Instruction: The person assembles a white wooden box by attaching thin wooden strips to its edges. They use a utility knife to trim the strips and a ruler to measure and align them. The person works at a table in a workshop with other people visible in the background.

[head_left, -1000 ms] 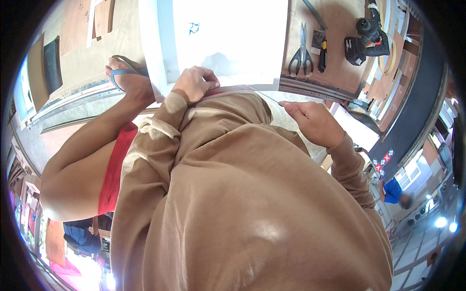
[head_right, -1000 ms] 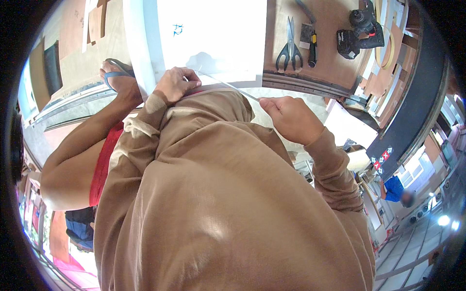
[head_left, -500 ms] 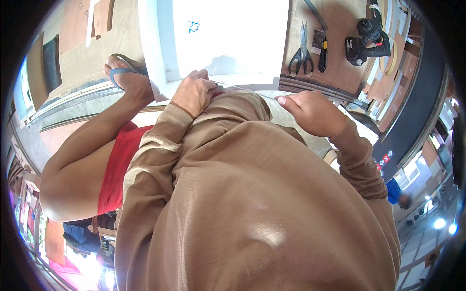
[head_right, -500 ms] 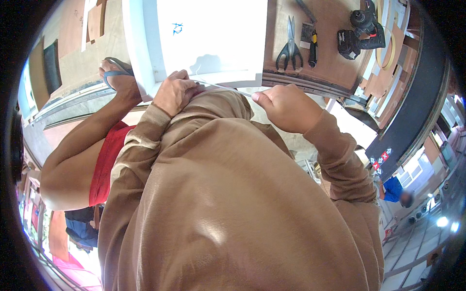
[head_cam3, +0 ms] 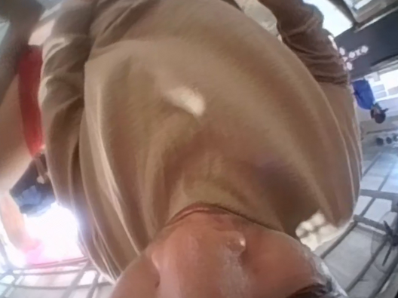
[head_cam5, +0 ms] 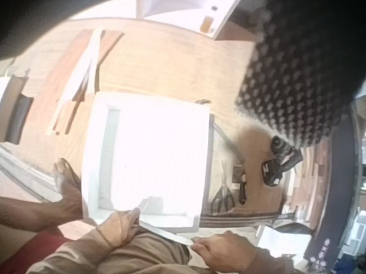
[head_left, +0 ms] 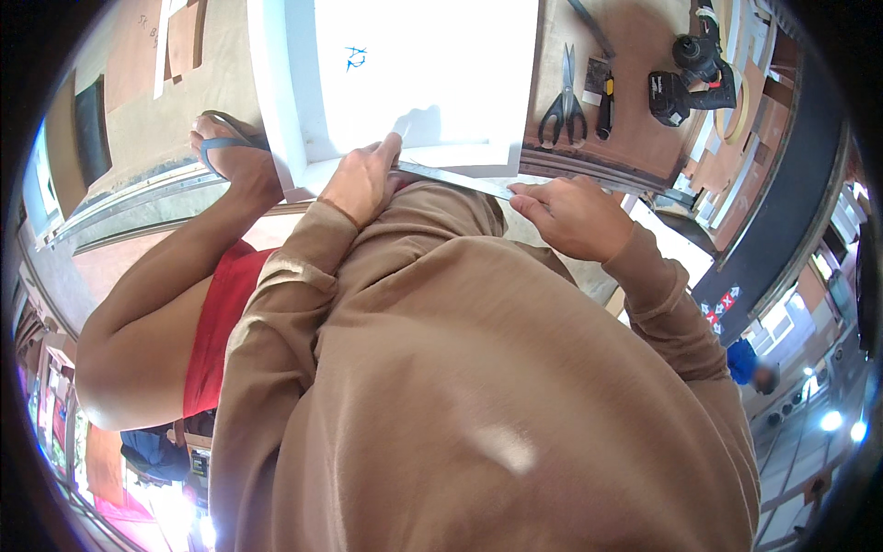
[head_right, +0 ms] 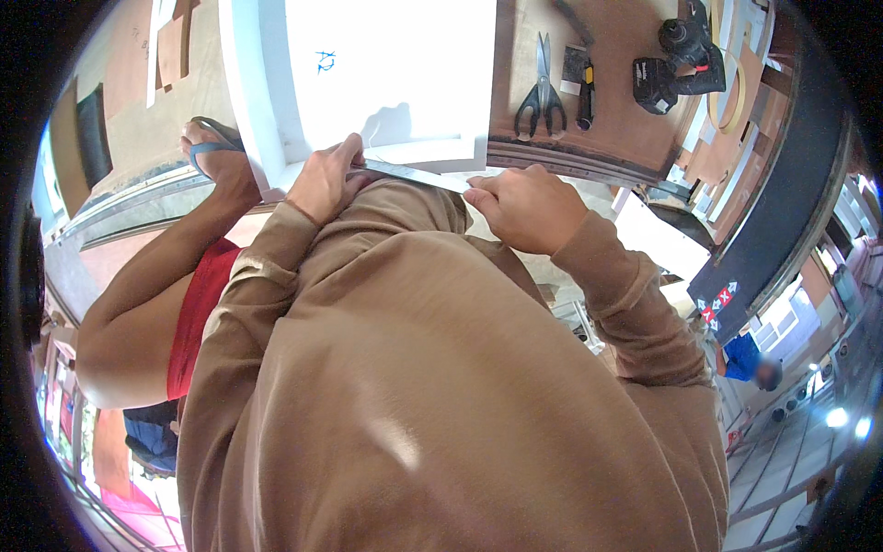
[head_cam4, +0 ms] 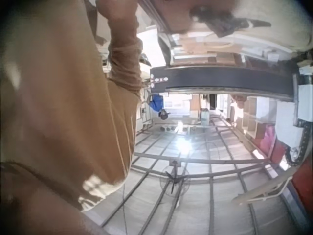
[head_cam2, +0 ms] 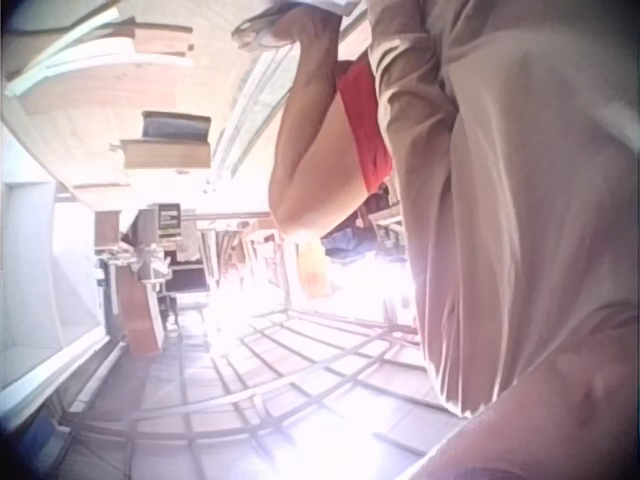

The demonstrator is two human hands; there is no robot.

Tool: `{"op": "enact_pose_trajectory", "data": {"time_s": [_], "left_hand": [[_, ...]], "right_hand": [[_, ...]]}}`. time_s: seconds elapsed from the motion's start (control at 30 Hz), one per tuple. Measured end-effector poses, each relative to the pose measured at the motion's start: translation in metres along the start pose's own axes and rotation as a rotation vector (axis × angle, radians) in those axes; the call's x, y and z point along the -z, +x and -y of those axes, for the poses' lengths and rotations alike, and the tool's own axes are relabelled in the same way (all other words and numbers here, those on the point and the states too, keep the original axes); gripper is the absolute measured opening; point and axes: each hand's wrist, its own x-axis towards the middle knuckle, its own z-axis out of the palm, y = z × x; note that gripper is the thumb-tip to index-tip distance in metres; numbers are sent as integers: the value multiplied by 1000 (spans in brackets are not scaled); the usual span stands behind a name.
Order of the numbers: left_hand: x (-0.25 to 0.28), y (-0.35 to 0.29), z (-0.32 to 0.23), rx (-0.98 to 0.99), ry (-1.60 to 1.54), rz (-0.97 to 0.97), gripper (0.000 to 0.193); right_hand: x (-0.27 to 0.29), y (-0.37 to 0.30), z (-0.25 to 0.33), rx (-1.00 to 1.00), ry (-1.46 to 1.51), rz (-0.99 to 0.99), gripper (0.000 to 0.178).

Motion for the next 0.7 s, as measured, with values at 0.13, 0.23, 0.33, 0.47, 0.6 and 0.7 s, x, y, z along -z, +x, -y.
{"op": "enact_pose_trajectory", "data": {"time_s": [0.13,0.23,0.33,0.47,0.6,0.7], "left_hand": [[0,-1,5,-80,78,52,13],[-1,1,4,-61,83,61,18],[1,0,3,-62,101,76,18],[-5,-1,5,-28,196,61,16],[-5,-3,5,-16,228,56,14],[-1,0,-4,21,262,88,14]], "right_hand": [[2,4,-9,22,23,45,45],[-3,5,-17,47,27,29,46],[-2,10,-24,67,39,60,46],[-2,19,-28,32,75,117,46],[-8,29,-37,55,82,145,48],[-10,35,-45,65,91,159,49]]}}
